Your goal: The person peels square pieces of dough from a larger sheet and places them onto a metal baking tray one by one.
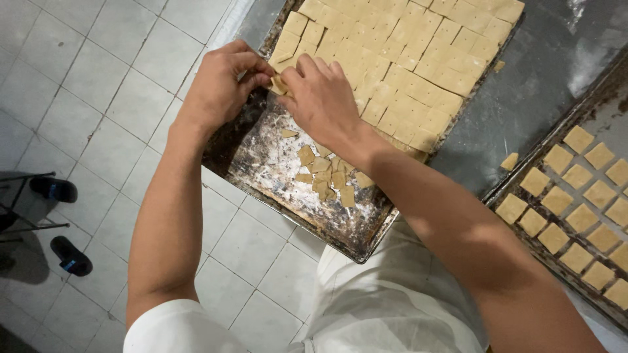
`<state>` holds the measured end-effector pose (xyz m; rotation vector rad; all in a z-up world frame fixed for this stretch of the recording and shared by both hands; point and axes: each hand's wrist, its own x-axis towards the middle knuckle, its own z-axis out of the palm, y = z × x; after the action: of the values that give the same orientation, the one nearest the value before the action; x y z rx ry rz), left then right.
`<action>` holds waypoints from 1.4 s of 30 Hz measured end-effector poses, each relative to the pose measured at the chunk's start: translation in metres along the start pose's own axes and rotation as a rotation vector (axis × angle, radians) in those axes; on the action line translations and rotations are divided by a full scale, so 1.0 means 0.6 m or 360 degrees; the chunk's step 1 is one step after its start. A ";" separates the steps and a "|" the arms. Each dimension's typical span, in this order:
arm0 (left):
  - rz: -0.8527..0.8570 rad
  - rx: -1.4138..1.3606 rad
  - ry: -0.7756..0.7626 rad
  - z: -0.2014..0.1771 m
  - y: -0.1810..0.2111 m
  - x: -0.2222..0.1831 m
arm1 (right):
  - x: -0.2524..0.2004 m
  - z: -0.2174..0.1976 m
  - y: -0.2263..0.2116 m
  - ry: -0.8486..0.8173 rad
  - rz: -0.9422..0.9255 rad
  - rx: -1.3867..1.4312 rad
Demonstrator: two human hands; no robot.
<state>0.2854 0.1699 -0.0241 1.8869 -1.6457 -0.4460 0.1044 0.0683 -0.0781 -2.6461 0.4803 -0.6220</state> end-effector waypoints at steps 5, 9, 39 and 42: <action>0.0268 0.0086 0.0242 -0.008 -0.008 -0.005 | 0.006 0.025 0.011 -0.0016 0.0059 0.0146; -0.0176 -0.0475 0.0382 -0.018 0.029 -0.003 | 0.001 -0.011 -0.008 0.0030 0.0137 0.0365; 0.1526 -0.0229 -0.0409 0.614 0.671 0.164 | -0.766 -0.524 0.272 0.0464 0.0768 -0.0695; 0.1482 -0.0213 -0.0548 0.615 0.668 0.162 | -0.772 -0.521 0.268 0.0386 0.0720 -0.0667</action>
<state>-0.2311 -0.0274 -0.0453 0.8041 -2.4083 -0.4618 -0.4752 0.0282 -0.0512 -2.6921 1.3661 -0.7598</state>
